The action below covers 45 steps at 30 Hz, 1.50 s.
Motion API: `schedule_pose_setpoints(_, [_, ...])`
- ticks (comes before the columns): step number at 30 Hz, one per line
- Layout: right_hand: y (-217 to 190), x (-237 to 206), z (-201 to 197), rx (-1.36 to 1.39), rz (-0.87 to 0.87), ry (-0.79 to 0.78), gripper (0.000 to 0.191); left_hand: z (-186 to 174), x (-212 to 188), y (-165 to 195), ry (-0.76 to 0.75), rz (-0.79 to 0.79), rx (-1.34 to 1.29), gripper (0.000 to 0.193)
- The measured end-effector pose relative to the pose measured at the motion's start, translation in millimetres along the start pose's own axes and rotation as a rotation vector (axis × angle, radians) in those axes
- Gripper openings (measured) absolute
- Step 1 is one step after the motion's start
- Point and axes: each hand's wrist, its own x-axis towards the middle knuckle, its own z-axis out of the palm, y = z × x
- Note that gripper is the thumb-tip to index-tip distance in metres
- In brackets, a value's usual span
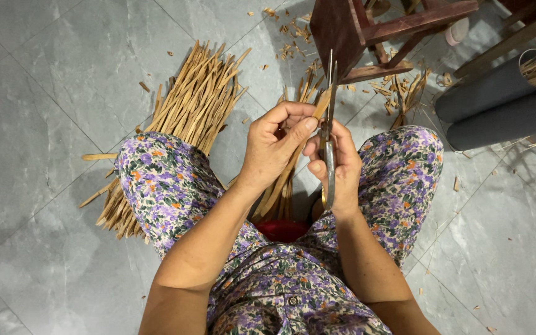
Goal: The person sits on the floor and uses shears to trim and split thin wooden sticks one at a time. They repeatedly pick up sticks, cut or split them, and place the pieces on the floor.
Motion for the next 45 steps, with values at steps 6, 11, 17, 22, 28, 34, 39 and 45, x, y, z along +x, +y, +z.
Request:
schedule_pose_setpoints(6, [3.5,-2.8,0.5,0.039,0.006,0.009,0.086,-0.3,0.9,-0.3,-0.022,0.010,0.001,0.017])
schedule_pose_setpoints(11, [5.2,-4.8,1.0,0.127,0.031,0.008,0.084,-1.7,-0.3,-1.3,-0.035,0.007,-0.003,0.015])
schedule_pose_setpoints(17, [8.9,-4.4,0.5,0.151,0.026,0.000,0.082,-2.3,0.6,-2.4,-0.013,-0.009,0.019,0.014])
schedule_pose_setpoints(22, [11.5,-3.7,1.9,0.136,0.049,0.035,0.082,-2.9,0.7,-5.1,-0.007,0.022,0.021,0.013])
schedule_pose_setpoints(28, [9.1,-3.1,5.2,0.136,0.040,0.098,0.070,-2.6,3.0,-6.0,0.040,-0.012,0.054,0.013])
schedule_pose_setpoints(34, [25.9,1.1,12.3,0.044,0.170,0.064,0.061,-3.7,7.3,-15.2,0.141,0.024,0.142,0.014])
schedule_pose_setpoints(39, [34.2,11.5,1.8,-0.035,0.121,0.243,0.055,-9.7,11.5,-39.6,0.062,0.114,0.231,0.033])
schedule_pose_setpoints(45, [23.0,26.5,-24.8,0.033,0.026,0.366,0.049,-12.1,-5.9,-63.9,-0.409,-0.226,0.877,0.036])
